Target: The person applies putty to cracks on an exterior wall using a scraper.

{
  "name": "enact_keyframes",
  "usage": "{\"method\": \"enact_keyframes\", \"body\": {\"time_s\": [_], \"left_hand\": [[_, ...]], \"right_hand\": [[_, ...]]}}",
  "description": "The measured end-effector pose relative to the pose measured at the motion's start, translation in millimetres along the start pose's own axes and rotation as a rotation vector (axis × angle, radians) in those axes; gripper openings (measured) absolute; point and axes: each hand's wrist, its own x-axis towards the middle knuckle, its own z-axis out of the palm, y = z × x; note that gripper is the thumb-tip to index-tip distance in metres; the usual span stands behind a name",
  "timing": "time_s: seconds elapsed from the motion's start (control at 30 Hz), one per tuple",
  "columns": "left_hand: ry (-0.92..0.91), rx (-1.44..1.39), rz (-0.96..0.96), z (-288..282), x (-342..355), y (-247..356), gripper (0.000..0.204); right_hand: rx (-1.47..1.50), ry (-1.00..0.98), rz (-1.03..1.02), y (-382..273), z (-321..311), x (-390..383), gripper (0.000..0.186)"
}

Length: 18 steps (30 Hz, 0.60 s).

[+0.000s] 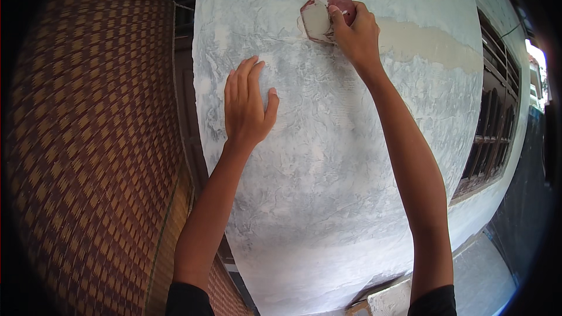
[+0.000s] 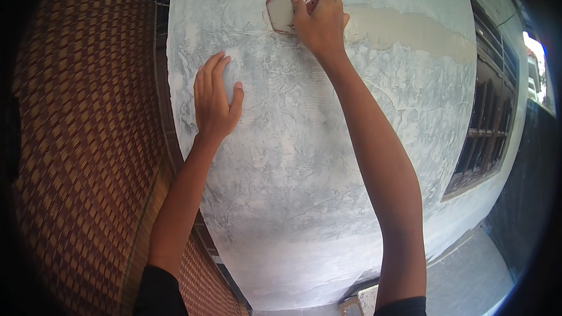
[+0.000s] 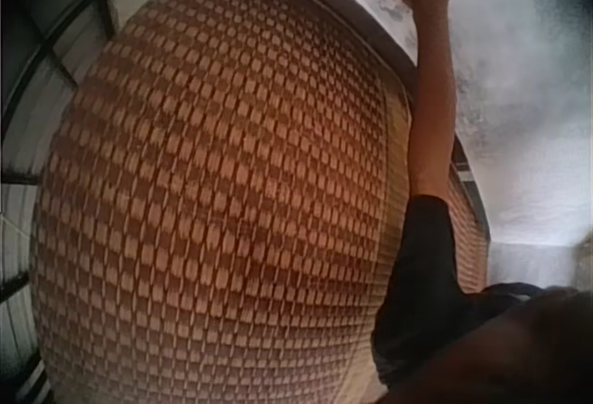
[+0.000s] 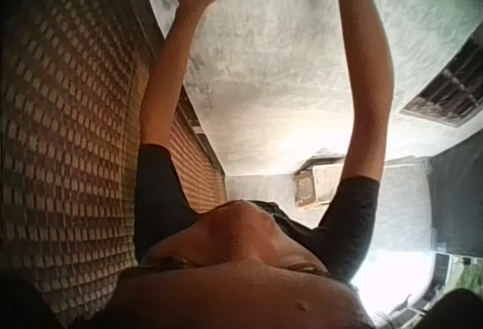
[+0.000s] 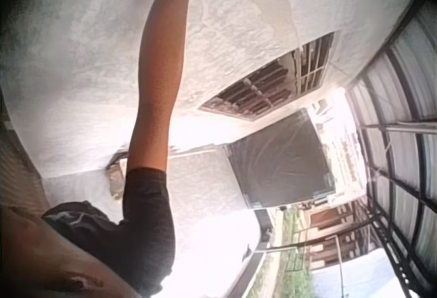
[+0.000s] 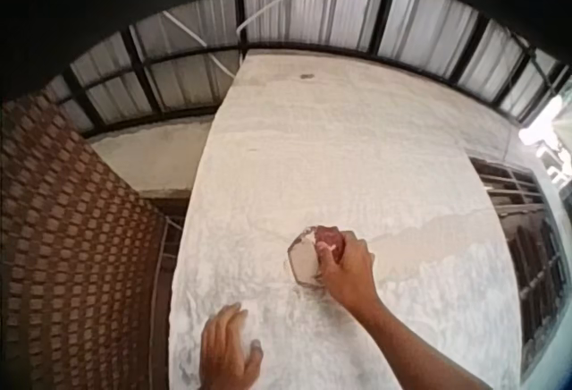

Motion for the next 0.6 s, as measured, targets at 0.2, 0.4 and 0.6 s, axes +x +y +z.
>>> {"method": "enact_keyframes", "body": {"time_s": [0.2, 0.4, 0.6], "left_hand": [[-0.007, 0.013, 0.002, -1, -1, -1, 0.055], [-0.001, 0.053, 0.009, 3, 1, 5, 0.055], [-0.020, 0.081, 0.023, 0, -1, 2, 0.056]], "right_hand": [[-0.084, 0.093, 0.056, 26, -28, 12, 0.048], [0.220, 0.161, 0.041, 31, -36, 3, 0.041], [-0.036, 0.064, -0.054, 38, -35, 0, 0.038]]}}
